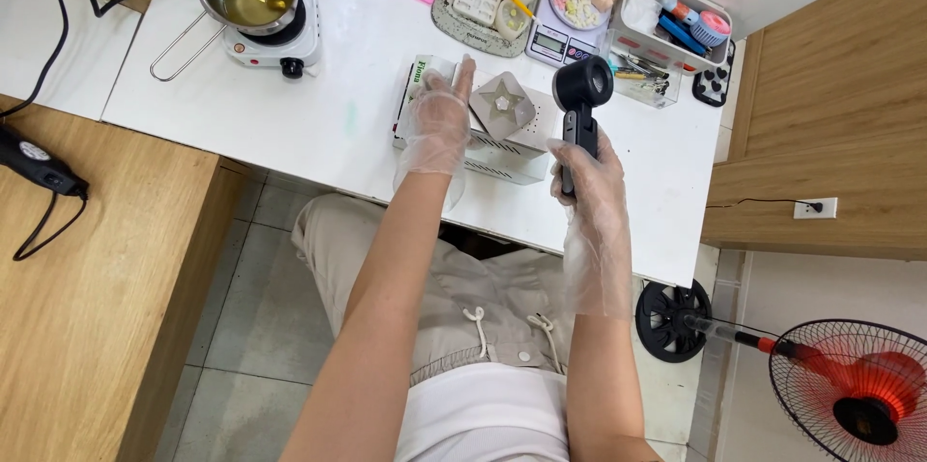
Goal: Heating a star-shaped candle mold using a handheld heat gun.
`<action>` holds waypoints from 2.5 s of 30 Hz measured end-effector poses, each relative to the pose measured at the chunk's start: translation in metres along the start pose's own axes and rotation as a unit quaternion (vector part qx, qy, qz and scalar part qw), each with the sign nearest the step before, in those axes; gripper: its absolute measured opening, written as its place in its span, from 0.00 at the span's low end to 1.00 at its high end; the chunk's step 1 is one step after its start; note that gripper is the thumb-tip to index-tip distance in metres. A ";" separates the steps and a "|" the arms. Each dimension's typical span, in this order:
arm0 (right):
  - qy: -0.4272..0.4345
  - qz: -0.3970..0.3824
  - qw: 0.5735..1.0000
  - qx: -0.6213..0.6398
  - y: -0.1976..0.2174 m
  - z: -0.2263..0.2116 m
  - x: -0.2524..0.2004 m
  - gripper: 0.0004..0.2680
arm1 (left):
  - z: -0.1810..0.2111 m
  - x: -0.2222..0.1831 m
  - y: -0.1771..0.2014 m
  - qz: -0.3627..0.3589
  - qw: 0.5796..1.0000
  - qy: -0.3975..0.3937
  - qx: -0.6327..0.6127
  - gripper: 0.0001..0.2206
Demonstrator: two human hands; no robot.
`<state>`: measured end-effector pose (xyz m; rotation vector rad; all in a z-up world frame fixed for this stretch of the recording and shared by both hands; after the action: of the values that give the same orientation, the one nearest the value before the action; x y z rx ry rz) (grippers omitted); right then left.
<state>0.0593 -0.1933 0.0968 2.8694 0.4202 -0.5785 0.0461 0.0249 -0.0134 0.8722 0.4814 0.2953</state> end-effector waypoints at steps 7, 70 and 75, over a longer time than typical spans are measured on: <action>-0.030 -0.001 0.999 -0.034 -0.008 0.006 -0.003 0.21 | 0.005 -0.004 0.001 -0.037 0.999 0.003 0.026 0.54; -0.051 -0.033 0.998 0.028 0.018 0.015 0.013 0.22 | 0.005 -0.002 0.000 -0.026 0.998 0.023 0.059 0.54; -0.042 -0.053 0.997 0.020 0.020 0.018 0.013 0.23 | -0.005 0.008 -0.013 0.022 0.997 -0.002 0.071 0.51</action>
<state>0.0707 -0.2128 0.0780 2.8607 0.5567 -0.7317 0.0507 0.0237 -0.0283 1.0230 0.4848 0.3032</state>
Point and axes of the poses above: each hand's wrist, its own x-axis towards the middle knuckle, its own y-axis out of the back of the hand, z = x × y, the point moved 6 cm from there along x, towards the middle knuckle, and after that the axes turned 1 degree about -y, right-handed, at the moved point
